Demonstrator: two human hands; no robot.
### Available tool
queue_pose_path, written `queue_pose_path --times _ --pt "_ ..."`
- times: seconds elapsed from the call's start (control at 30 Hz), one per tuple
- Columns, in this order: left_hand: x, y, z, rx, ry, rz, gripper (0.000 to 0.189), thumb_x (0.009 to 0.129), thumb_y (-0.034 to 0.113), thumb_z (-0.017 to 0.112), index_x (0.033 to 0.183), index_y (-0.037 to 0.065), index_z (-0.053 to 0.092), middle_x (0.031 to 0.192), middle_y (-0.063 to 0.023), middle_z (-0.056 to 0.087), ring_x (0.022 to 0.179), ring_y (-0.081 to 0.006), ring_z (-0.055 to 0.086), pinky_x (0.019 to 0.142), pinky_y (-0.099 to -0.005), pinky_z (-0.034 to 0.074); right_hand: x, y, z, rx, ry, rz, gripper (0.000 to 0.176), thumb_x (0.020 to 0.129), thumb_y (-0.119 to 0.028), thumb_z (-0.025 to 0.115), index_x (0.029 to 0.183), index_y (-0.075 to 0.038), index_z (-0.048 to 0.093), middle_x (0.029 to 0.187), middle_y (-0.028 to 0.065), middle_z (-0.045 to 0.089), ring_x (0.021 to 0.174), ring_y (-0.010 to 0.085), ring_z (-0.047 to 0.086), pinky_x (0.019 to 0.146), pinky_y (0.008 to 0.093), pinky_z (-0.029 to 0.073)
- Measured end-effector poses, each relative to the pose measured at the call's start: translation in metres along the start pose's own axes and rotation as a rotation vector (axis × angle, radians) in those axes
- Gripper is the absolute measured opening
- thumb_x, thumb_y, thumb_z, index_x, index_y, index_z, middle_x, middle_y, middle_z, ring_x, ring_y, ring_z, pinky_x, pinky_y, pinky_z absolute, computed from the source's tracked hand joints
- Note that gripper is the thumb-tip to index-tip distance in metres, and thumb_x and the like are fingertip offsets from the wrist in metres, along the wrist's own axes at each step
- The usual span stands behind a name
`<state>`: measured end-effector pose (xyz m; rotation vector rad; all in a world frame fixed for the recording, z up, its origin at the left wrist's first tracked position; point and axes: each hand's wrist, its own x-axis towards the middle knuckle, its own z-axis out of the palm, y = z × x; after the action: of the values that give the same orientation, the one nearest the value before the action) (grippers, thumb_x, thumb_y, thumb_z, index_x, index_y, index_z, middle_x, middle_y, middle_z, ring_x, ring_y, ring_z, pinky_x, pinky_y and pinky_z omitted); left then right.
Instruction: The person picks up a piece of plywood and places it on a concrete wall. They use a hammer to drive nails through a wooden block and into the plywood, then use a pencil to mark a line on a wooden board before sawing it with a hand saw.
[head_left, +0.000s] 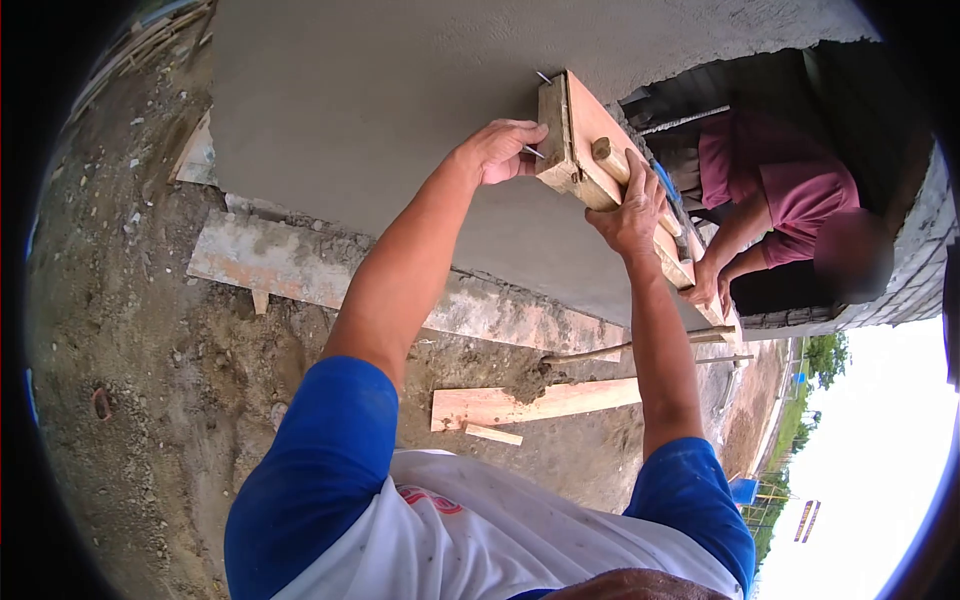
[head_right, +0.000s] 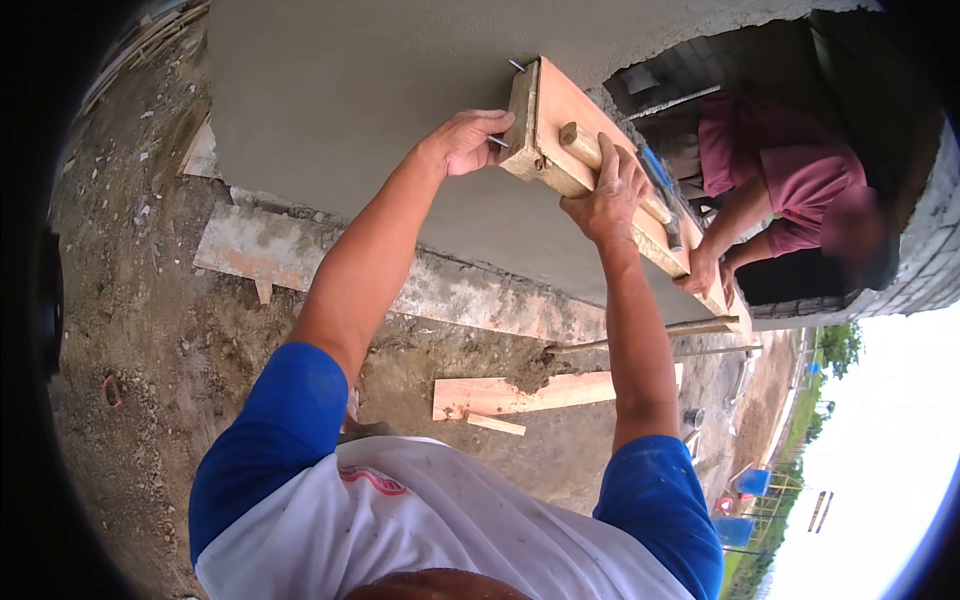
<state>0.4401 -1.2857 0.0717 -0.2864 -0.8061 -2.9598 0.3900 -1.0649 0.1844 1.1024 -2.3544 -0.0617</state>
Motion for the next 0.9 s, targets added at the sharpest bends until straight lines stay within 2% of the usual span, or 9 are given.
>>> queue_pose_path --times 0.03,0.17,0.27,0.3,0.47,0.53,0.67,0.8,0.9 --pt "0.004 0.002 0.002 -0.007 0.04 0.002 0.039 0.099 0.023 0.059 0.125 -0.005 0.053 0.118 -0.0128 0.06 0.105 -0.0241 0.062 0.094 -0.0412 0.051 0.0 -0.002 0.0 -0.02 0.002 0.014 0.107 0.049 -0.017 0.083 0.145 -0.019 0.036 0.135 0.0152 0.044 0.124 0.0394 0.042 0.107 0.0533 0.029" --pt "0.011 0.012 -0.004 0.14 -0.02 -0.011 0.043 0.097 0.026 0.062 0.127 -0.003 0.052 0.119 -0.0127 0.061 0.105 -0.0236 0.062 0.093 -0.0413 0.051 0.0 -0.001 -0.003 0.03 0.032 -0.022 0.106 0.049 -0.017 0.082 0.144 -0.02 0.037 0.133 0.0148 0.045 0.125 0.0389 0.04 0.108 0.0529 0.027" --pt "0.012 0.017 -0.009 0.215 -0.086 -0.043 0.046 0.095 0.029 0.064 0.127 -0.002 0.053 0.117 -0.0118 0.062 0.103 -0.0213 0.062 0.091 -0.0401 0.052 -0.002 0.003 -0.001 0.049 0.036 0.008 0.105 0.049 -0.018 0.083 0.144 -0.023 0.038 0.131 0.0117 0.046 0.123 0.0379 0.041 0.106 0.0552 0.028" --pt "0.014 0.02 -0.011 0.244 -0.096 -0.054 0.048 0.092 0.029 0.068 0.125 -0.004 0.055 0.116 -0.0135 0.063 0.101 -0.0241 0.064 0.092 -0.0417 0.052 -0.001 0.004 -0.002 0.073 0.016 0.013 0.104 0.05 -0.018 0.083 0.144 -0.024 0.038 0.132 0.0121 0.046 0.123 0.0385 0.041 0.106 0.0562 0.028" --pt "0.025 0.026 -0.019 0.365 -0.046 -0.073 0.046 0.092 0.031 0.068 0.122 -0.002 0.058 0.112 -0.013 0.065 0.097 -0.0219 0.064 0.086 -0.0404 0.052 -0.004 0.012 0.001 0.068 0.041 0.018 0.103 0.052 -0.019 0.084 0.144 -0.027 0.037 0.134 0.0121 0.046 0.124 0.0389 0.041 0.104 0.0584 0.03" --pt "0.023 0.028 -0.012 0.342 -0.018 -0.095 0.046 0.092 0.033 0.069 0.12 -0.002 0.059 0.111 -0.0127 0.065 0.097 -0.0219 0.064 0.086 -0.0408 0.052 -0.006 0.016 0.004 0.057 0.051 0.01 0.101 0.054 -0.02 0.083 0.144 -0.028 0.036 0.135 0.0127 0.046 0.123 0.0387 0.042 0.104 0.058 0.03" --pt "0.025 0.033 0.002 0.483 0.197 -0.125 0.047 0.091 0.04 0.068 0.114 0.0 0.06 0.108 -0.0127 0.065 0.101 -0.0231 0.062 0.09 -0.0434 0.049 -0.007 0.019 0.011 0.016 0.041 0.044 0.094 0.062 -0.02 0.082 0.144 -0.034 0.037 0.136 0.0101 0.046 0.125 0.0393 0.042 0.104 0.0591 0.029" --pt "0.023 0.033 0.018 0.455 0.329 -0.117 0.044 0.091 0.034 0.068 0.117 0.0 0.059 0.11 -0.0149 0.065 0.102 -0.0269 0.062 0.093 -0.0487 0.046 -0.013 0.02 0.016 -0.018 0.049 0.092 0.088 0.069 -0.019 0.08 0.144 -0.037 0.037 0.138 0.0095 0.046 0.126 0.0395 0.043 0.107 0.0612 0.029" --pt "0.024 0.035 0.023 0.493 0.315 -0.109 0.043 0.089 0.031 0.066 0.119 0.001 0.059 0.106 -0.0162 0.067 0.097 -0.0279 0.063 0.093 -0.0506 0.045 -0.011 0.017 0.009 0.022 0.011 0.106 0.084 0.073 -0.019 0.078 0.144 -0.038 0.039 0.141 0.0093 0.046 0.128 0.0406 0.043 0.108 0.0625 0.029"
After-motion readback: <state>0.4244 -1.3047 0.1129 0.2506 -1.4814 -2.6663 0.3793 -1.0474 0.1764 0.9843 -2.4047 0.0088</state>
